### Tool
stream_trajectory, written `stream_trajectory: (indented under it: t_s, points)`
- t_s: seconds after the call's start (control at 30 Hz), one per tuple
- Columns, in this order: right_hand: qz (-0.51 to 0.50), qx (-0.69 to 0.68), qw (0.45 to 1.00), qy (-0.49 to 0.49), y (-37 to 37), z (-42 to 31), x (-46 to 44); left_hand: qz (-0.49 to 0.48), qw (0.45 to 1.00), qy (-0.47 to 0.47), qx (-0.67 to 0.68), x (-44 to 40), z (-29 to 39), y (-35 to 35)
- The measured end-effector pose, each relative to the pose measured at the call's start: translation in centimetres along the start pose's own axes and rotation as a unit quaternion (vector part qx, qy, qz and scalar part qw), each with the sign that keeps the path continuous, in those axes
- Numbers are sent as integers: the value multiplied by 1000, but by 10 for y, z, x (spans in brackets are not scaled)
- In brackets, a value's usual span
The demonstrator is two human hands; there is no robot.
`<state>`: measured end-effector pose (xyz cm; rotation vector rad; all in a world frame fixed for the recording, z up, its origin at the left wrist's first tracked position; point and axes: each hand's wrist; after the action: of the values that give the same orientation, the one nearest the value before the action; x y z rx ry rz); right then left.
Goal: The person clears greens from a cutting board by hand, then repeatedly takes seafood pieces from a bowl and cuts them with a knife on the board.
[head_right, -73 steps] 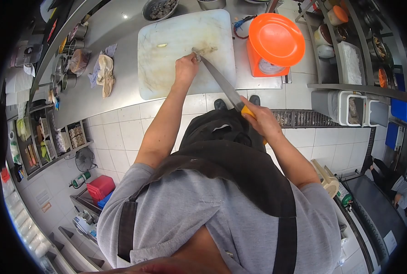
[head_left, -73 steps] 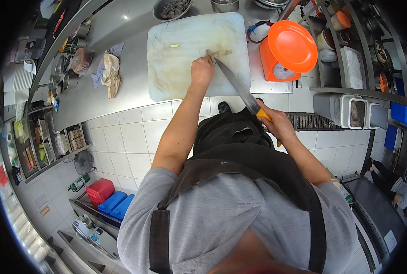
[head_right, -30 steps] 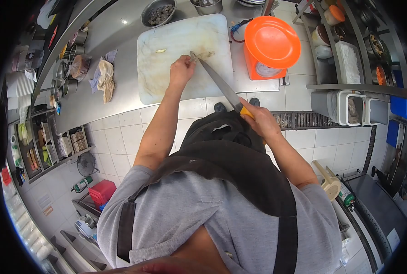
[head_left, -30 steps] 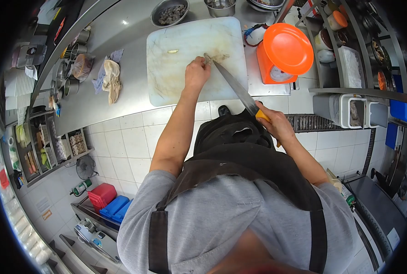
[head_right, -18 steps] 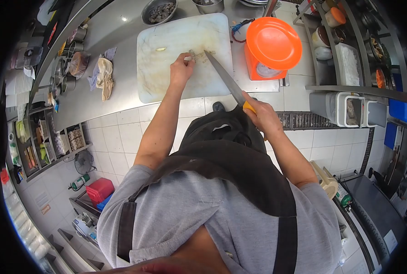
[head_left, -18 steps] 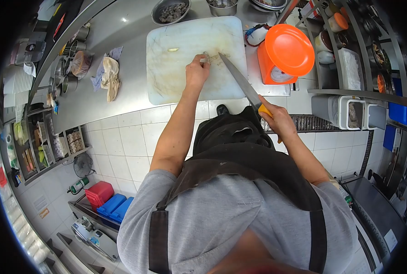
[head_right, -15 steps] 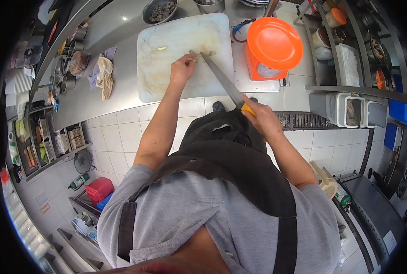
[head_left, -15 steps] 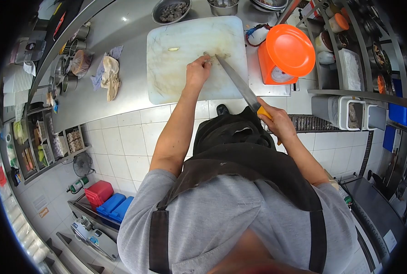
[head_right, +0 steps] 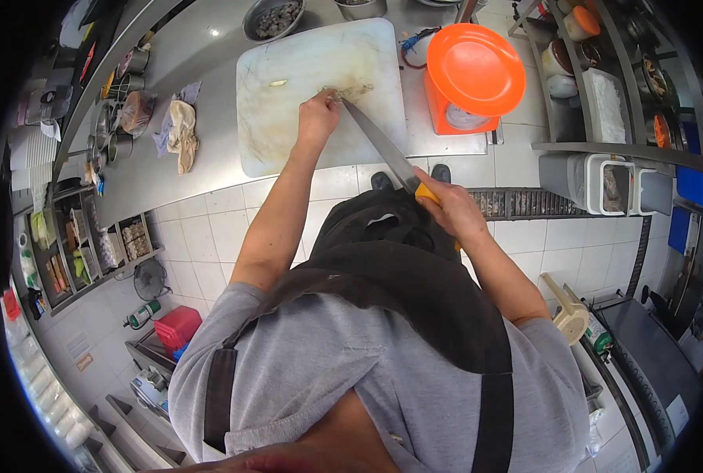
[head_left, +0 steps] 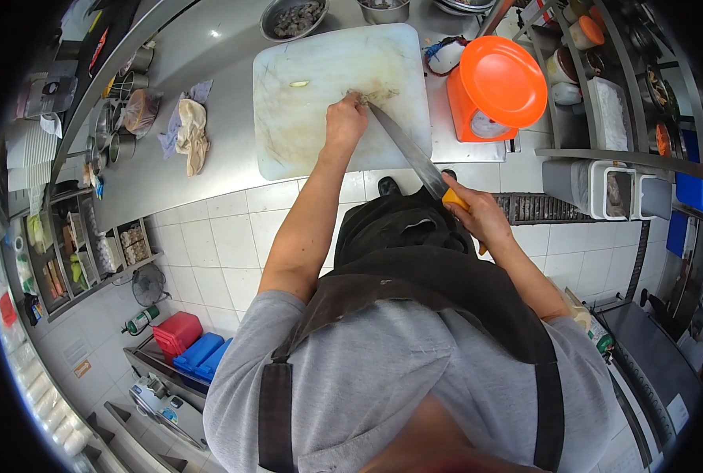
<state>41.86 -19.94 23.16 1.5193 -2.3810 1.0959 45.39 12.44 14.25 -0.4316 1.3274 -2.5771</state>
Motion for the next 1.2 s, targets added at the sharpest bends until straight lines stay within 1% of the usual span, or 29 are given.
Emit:
stream_trajectory:
  t_s: [0.07, 0.13, 0.27, 0.33, 0.43, 0.5, 0.57, 0.63, 0.67, 0.73, 0.77, 0.83, 0.9, 1.03, 1.1, 1.17, 1.2]
  points:
    - [-5, -2, 1000, 13, 1, 2, -1, 17, 1000, -7, 5, 0, 1, 1]
    - [13, -8, 1000, -2, 3, 8, -2, 7, 1000, -11, -4, -1, 4, -2]
    - [24, -4, 1000, 1, 2, 8, -2, -4, 1000, -8, -13, -3, 3, -4]
    - [43, 6, 998, -38, 4, 12, -3, -1, 1000, -10, -14, -3, 4, -4]
    - [13, 23, 999, -20, 2, 10, -3, 2, 1000, -13, -3, -2, 6, -5]
    - [23, 30, 999, -19, 3, 19, -4, 3, 1000, -13, 9, -3, 4, -3]
    - [31, 37, 999, -19, -1, 20, -5, 11, 1000, -13, -12, -4, 5, -4]
    - [39, 45, 998, 13, -12, 12, -5, 6, 1000, -21, 0, -3, 8, -5]
    - [40, 46, 998, 12, -14, 13, -6, 0, 1000, -29, 12, -3, 10, -5]
    - [35, 54, 998, -20, -15, 15, -7, 4, 1000, -24, 15, -3, 13, -5]
    - [34, 55, 998, -20, -15, 14, -8, 7, 1000, -20, 18, -4, 14, -4]
    - [-3, 49, 999, -10, -14, 12, -11, 3, 1000, -29, 11, -5, 15, -3]
    - [9, 52, 998, -20, -10, 18, -14, -2, 999, -36, 2, -7, 13, -2]
    - [39, 59, 996, -47, -12, 21, -17, -2, 1000, 3, -9, -5, 2, -4]
    - [55, 59, 996, -44, -15, 26, -17, -4, 1000, 20, -7, -3, -4, -7]
    - [68, 59, 995, -43, -18, 24, -17, -32, 997, 31, 55, 1, -8, -11]
    - [56, 50, 997, -24, -21, 20, -15, -31, 998, 29, 55, 2, -9, -13]
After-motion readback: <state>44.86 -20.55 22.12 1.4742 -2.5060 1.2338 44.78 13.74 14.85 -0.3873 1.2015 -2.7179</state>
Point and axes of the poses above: each hand's wrist, its own x-axis away from the middle knuckle, its own y-axis out of the palm, z = x × y, and after that the axes turned 14 degrees about -z, right-handed
